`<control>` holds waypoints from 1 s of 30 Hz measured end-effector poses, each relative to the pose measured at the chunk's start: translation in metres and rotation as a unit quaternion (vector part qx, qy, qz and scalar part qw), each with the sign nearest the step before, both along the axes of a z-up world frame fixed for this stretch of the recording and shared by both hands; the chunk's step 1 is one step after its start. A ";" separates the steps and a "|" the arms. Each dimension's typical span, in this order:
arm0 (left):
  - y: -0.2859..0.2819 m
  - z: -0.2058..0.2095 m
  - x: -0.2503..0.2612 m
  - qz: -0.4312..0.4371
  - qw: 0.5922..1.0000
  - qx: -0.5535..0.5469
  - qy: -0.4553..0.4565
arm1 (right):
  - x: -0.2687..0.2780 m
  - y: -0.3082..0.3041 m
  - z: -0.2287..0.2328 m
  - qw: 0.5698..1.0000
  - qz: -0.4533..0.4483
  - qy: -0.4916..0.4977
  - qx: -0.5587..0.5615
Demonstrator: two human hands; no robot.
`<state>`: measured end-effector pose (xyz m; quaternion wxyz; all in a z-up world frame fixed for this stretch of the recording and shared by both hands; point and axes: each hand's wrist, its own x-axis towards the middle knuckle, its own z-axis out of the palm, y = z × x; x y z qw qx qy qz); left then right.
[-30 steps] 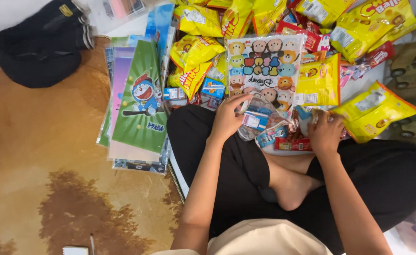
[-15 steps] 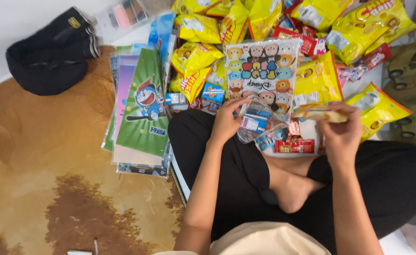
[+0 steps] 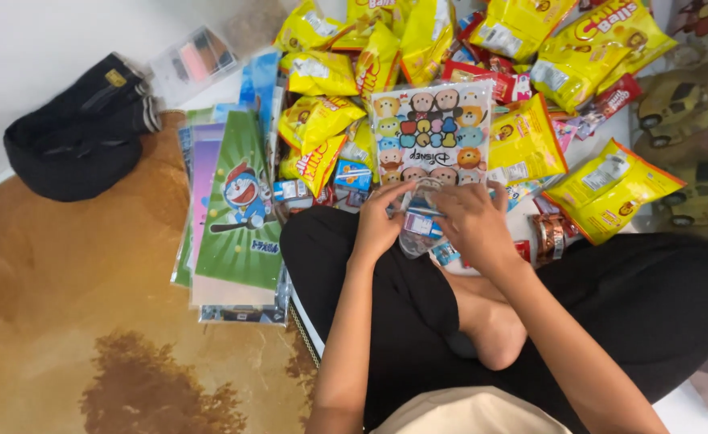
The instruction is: Packing various snack packets and stickers into plastic bags while sitting on the floor.
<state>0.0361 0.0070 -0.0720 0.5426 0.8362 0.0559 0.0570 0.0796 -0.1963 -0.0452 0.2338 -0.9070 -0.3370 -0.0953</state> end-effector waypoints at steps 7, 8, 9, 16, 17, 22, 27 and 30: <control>-0.003 -0.003 0.006 0.010 1.000 -0.012 0.001 | 0.025 -0.110 -0.066 0.987 -0.133 0.043 0.078; -0.003 -0.004 0.007 0.010 1.000 -0.011 -0.002 | 0.028 -0.128 -0.101 0.980 -0.153 0.120 0.032; -0.003 -0.005 0.007 0.010 1.000 -0.009 -0.004 | 0.030 -0.147 -0.136 0.965 -0.172 0.195 -0.015; -0.005 -0.001 0.007 0.019 0.999 -0.023 0.021 | 0.001 -0.090 -0.137 0.927 -0.199 0.317 -0.002; -0.005 -0.003 0.007 0.017 0.999 -0.025 0.023 | 0.000 -0.085 -0.140 0.923 -0.212 0.322 0.000; -0.004 -0.004 0.008 0.015 0.999 -0.025 0.022 | -0.006 -0.089 -0.128 0.904 -0.232 0.354 0.057; -0.004 -0.006 0.009 0.018 0.999 -0.024 0.018 | -0.032 -0.107 -0.128 0.896 -0.200 0.304 -0.253; -0.004 -0.005 0.009 0.018 1.000 -0.016 0.013 | -0.046 -0.128 -0.177 0.913 -0.154 0.174 -0.336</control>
